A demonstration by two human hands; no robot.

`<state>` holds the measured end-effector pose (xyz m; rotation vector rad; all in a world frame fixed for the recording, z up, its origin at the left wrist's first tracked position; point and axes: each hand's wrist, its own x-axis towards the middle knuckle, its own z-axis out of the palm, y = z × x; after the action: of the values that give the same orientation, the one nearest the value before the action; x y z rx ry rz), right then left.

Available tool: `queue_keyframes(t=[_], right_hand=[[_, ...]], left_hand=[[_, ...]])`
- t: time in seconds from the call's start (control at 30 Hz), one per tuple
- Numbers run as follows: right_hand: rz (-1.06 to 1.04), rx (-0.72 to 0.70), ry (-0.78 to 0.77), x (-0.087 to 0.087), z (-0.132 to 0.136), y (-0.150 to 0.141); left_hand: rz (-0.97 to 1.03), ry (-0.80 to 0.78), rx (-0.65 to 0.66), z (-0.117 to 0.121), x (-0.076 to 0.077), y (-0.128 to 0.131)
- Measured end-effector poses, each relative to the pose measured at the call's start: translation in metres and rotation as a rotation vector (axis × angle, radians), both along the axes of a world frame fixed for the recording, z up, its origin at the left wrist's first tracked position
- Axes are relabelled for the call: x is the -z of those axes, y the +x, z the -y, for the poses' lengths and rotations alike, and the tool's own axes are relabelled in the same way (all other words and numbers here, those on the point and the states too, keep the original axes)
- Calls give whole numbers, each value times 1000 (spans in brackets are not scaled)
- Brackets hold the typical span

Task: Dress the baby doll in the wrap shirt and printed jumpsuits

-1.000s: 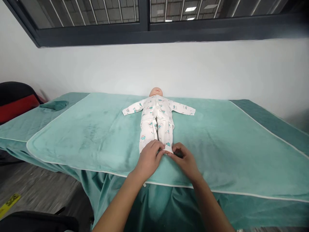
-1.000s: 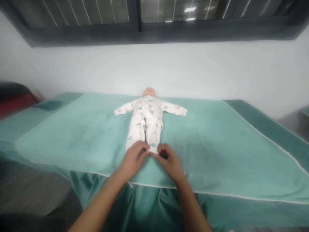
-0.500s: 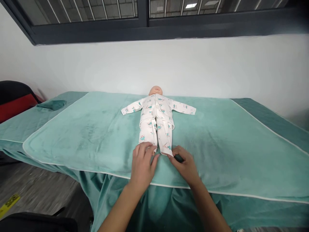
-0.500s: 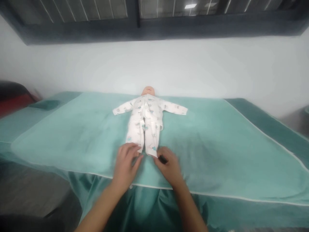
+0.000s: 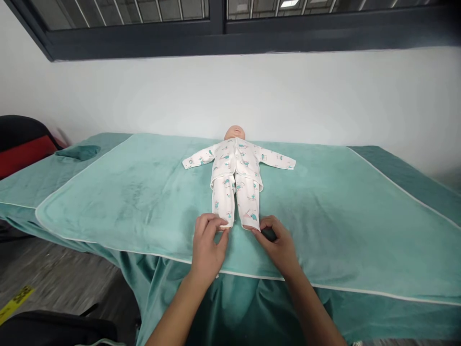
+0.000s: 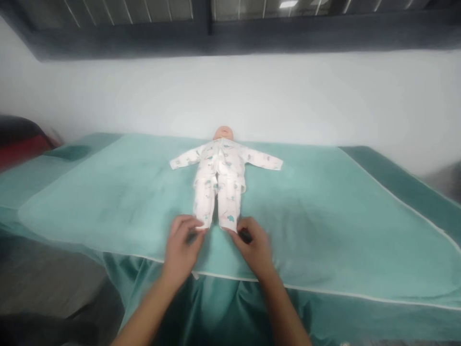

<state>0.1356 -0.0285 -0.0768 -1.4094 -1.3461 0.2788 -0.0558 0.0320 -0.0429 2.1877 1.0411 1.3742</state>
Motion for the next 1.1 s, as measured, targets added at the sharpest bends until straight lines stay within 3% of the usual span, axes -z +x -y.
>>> queue_keyframes(t=[0.17, 0.37, 0.63, 0.73, 0.83, 0.97, 1.1], right_hand=[[-11, 14, -26, -1, 1, -2], [-22, 33, -43, -5, 1, -4], [-10, -21, 5, -4, 4, -4], [-110, -65, -14, -3, 6, 1], [-246, -15, -61, -1, 4, 12], [-376, 143, -78, -1, -24, 34], [-281, 280, 9, -7, -73, 49]], left_hand=[[107, -62, -105, -1, -1, 4], [216, -205, -191, 0, 12, 6], [-67, 130, -79, 5, 9, -1], [-99, 171, 2, 2, 8, 0], [-118, 143, 27, -3, 14, 4], [-202, 149, 50, -8, 21, 13], [-290, 216, 72, -4, 19, 16]])
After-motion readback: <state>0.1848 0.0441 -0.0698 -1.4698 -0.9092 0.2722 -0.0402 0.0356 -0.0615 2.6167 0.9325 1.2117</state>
